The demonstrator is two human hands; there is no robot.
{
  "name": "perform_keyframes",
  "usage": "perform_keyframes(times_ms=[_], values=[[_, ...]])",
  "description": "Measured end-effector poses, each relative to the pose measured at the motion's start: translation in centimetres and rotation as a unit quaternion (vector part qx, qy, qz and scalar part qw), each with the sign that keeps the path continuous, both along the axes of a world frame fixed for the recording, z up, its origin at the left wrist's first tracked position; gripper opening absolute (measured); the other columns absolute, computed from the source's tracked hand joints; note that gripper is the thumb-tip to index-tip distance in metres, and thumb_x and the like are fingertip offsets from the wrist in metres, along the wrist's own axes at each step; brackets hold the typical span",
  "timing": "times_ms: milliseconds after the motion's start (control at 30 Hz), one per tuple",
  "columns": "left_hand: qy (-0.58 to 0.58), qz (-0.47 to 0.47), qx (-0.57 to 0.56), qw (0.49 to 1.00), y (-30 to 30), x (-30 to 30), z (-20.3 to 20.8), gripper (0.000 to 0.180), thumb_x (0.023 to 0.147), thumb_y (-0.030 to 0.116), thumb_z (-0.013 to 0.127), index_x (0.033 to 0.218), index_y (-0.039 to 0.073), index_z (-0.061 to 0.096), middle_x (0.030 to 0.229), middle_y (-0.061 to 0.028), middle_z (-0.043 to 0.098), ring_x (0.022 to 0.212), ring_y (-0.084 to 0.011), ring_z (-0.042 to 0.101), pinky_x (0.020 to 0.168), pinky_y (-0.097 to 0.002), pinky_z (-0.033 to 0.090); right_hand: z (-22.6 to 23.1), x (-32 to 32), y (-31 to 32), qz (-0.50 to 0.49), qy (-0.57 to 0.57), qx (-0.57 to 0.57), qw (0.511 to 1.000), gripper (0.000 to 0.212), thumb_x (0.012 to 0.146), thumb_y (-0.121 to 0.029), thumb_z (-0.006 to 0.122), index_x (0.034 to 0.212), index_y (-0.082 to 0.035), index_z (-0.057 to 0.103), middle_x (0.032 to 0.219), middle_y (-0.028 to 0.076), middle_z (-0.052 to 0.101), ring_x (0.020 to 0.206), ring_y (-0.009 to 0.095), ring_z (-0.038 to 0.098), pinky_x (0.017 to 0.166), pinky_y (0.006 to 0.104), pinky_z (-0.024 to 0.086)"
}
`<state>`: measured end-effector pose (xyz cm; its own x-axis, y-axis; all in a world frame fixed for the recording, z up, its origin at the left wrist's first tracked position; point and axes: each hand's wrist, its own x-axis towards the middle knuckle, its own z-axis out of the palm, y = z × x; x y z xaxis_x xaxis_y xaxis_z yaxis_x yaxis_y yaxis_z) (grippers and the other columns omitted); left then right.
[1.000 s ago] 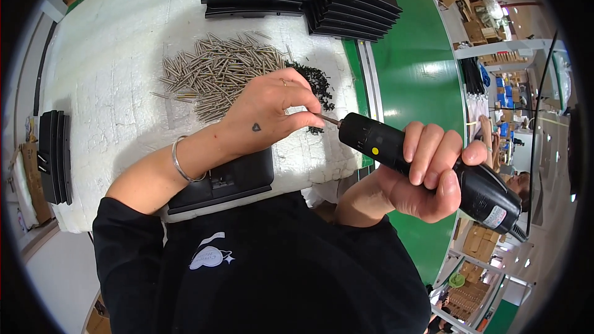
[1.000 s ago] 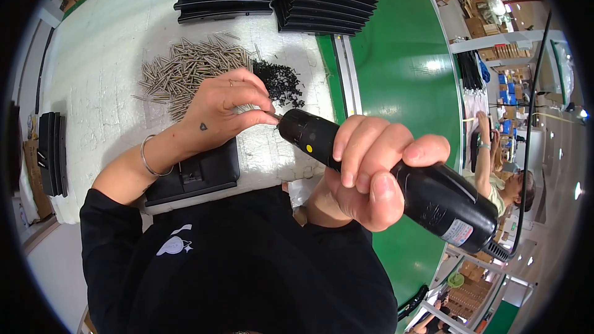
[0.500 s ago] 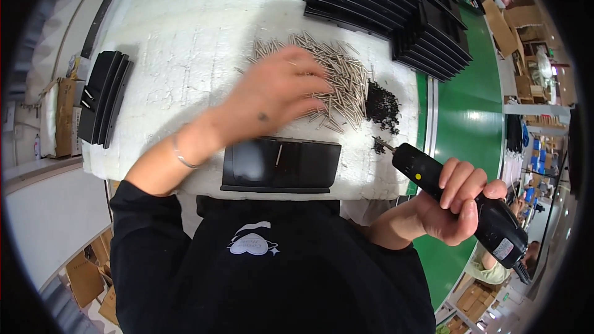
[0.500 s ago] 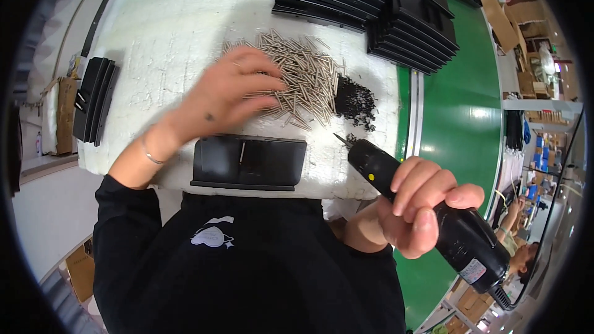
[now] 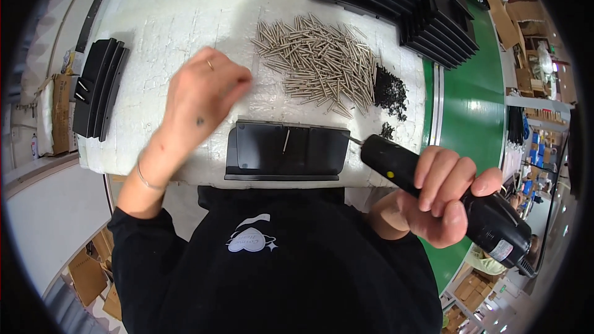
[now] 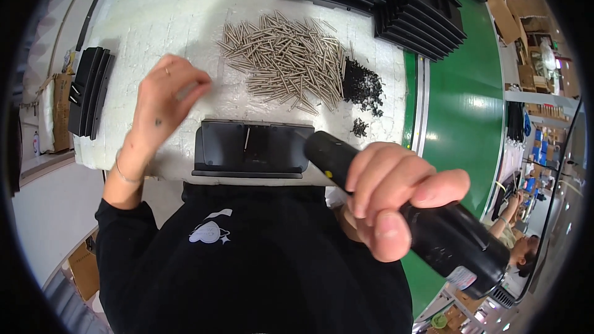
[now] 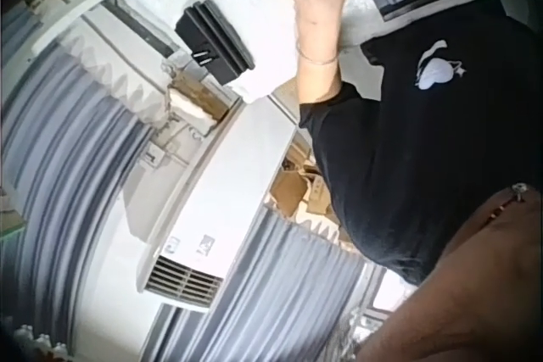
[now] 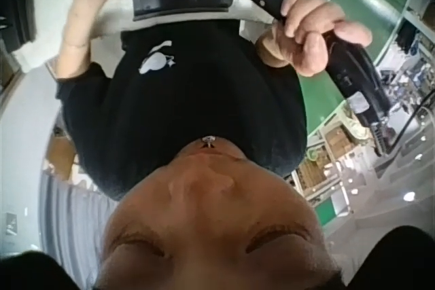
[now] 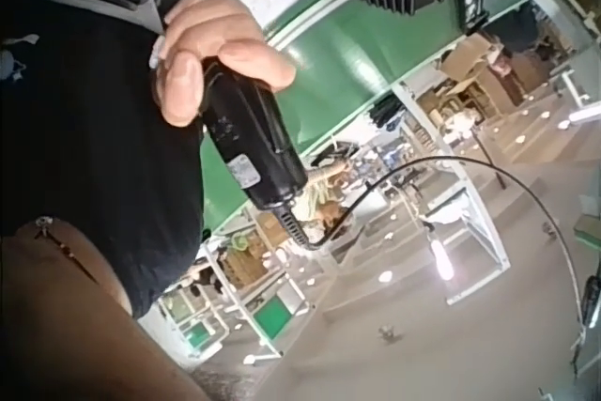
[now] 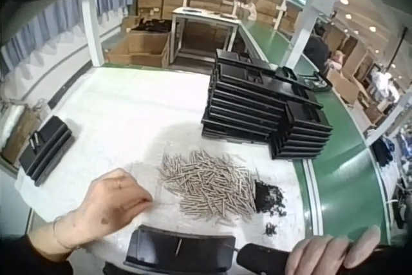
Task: Assembling black plastic components by inserting metal pins using an electric tool.
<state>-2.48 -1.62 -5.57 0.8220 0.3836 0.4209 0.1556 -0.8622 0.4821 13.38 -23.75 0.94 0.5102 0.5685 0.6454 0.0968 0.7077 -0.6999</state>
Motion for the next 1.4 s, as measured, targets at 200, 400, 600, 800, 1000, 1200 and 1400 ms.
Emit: perform_keyframes(times_ms=[200, 400, 600, 800, 1000, 1200, 1400], values=[[-0.046, -0.055, -0.084, 0.994, -6.3, -0.5, -1.2, 0.020, 0.062, 0.004, 0.076, 0.079, 0.008, 0.065, 0.076, 0.0001, 0.061, 0.079, -0.0224, 0.058, 0.065, -0.0337, 0.048, -0.8, -0.4, 0.9, 0.099, -0.040, -0.060, 0.993, 0.037, 0.078, 0.004, 0.062, 0.104, -0.009, 0.040, 0.069, 0.004, 0.054, 0.054, 0.016, 0.052, 0.056, 0.0335, 0.046], [-0.059, -0.051, -0.099, 0.992, -6.8, 0.1, -2.5, 0.019, 0.061, 0.004, 0.076, 0.077, 0.008, 0.066, 0.076, 0.0008, 0.059, 0.081, -0.0212, 0.056, 0.067, -0.0320, 0.047, -1.4, -0.5, 1.3, 0.101, -0.047, -0.096, 0.989, 0.037, 0.078, 0.006, 0.061, 0.105, -0.008, 0.040, 0.069, 0.005, 0.054, 0.057, 0.017, 0.053, 0.057, 0.0347, 0.046], [-0.060, -0.045, -0.124, 0.989, -7.0, 0.3, -2.7, 0.017, 0.062, 0.004, 0.076, 0.074, 0.007, 0.066, 0.074, 0.0000, 0.059, 0.078, -0.0214, 0.055, 0.066, -0.0321, 0.047, -1.7, -0.5, 1.5, 0.107, -0.050, -0.099, 0.988, 0.038, 0.078, 0.007, 0.060, 0.106, -0.007, 0.039, 0.069, 0.006, 0.054, 0.057, 0.017, 0.053, 0.058, 0.0354, 0.047], [-0.062, -0.048, -0.127, 0.989, -6.9, 0.4, -2.8, 0.016, 0.063, 0.004, 0.076, 0.075, 0.007, 0.066, 0.073, -0.0009, 0.059, 0.077, -0.0220, 0.055, 0.066, -0.0322, 0.047, -1.8, -0.2, 1.7, 0.126, -0.055, -0.109, 0.985, 0.037, 0.079, 0.007, 0.060, 0.107, -0.007, 0.039, 0.070, 0.007, 0.054, 0.059, 0.018, 0.053, 0.060, 0.0361, 0.047], [-0.072, -0.062, -0.133, 0.987, -6.8, 0.4, -2.9, 0.018, 0.063, -0.001, 0.076, 0.077, 0.005, 0.066, 0.073, -0.0031, 0.059, 0.077, -0.0229, 0.055, 0.063, -0.0306, 0.047, -1.7, -0.1, 2.2, 0.139, -0.069, -0.113, 0.981, 0.037, 0.078, 0.009, 0.061, 0.105, -0.005, 0.039, 0.070, 0.008, 0.054, 0.058, 0.018, 0.053, 0.059, 0.0365, 0.047], [-0.045, -0.072, -0.149, 0.985, -6.8, -0.1, -3.2, 0.014, 0.066, 0.006, 0.074, 0.075, 0.006, 0.064, 0.072, -0.0019, 0.055, 0.079, -0.0225, 0.055, 0.065, -0.0328, 0.048, -2.0, -1.3, 4.0, 0.141, -0.046, -0.099, 0.984, 0.034, 0.072, 0.012, 0.062, 0.096, -0.003, 0.042, 0.066, 0.010, 0.054, 0.054, 0.019, 0.051, 0.053, 0.0316, 0.044], [-0.046, -0.088, -0.157, 0.983, -6.9, 0.1, -3.1, 0.013, 0.067, 0.006, 0.073, 0.076, 0.006, 0.064, 0.071, -0.0027, 0.055, 0.078, -0.0231, 0.055, 0.064, -0.0334, 0.048, -1.7, -1.9, 4.3, 0.116, -0.042, -0.123, 0.985, 0.032, 0.072, 0.011, 0.064, 0.095, -0.002, 0.045, 0.068, 0.009, 0.055, 0.055, 0.017, 0.051, 0.053, 0.0288, 0.043]])
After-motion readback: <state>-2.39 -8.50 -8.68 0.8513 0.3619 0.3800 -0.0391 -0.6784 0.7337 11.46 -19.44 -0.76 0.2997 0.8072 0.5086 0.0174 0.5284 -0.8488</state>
